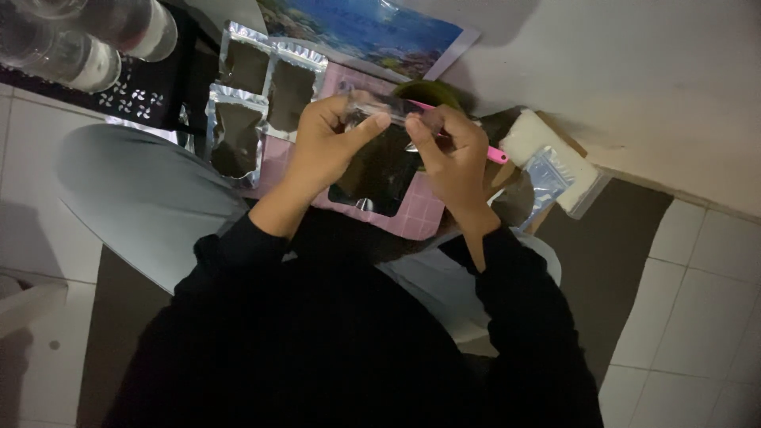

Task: Filling small silver pouches with dark powder using a pink plastic scoop

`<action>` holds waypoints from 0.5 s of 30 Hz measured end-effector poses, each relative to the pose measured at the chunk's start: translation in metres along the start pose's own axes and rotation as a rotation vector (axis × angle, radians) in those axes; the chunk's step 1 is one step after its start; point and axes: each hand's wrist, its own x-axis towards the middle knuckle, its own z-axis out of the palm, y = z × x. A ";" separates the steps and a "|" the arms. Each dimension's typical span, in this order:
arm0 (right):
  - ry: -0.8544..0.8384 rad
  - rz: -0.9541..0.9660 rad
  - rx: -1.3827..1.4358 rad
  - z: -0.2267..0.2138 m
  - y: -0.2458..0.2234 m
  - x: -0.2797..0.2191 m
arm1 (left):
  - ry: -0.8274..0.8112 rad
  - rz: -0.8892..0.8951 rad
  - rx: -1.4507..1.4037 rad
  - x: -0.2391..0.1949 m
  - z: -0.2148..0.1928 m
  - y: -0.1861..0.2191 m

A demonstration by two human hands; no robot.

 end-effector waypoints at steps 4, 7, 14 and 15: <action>0.011 0.026 0.056 -0.001 0.004 -0.002 | -0.005 -0.009 -0.032 0.007 -0.003 -0.026; -0.059 0.074 0.101 -0.001 -0.004 0.008 | -0.009 -0.045 -0.023 0.008 -0.003 -0.036; -0.111 0.046 0.125 0.002 -0.020 0.016 | -0.047 -0.060 -0.027 0.005 0.002 -0.027; -0.123 0.039 0.094 0.002 -0.018 0.016 | -0.063 -0.056 -0.027 0.004 0.010 -0.004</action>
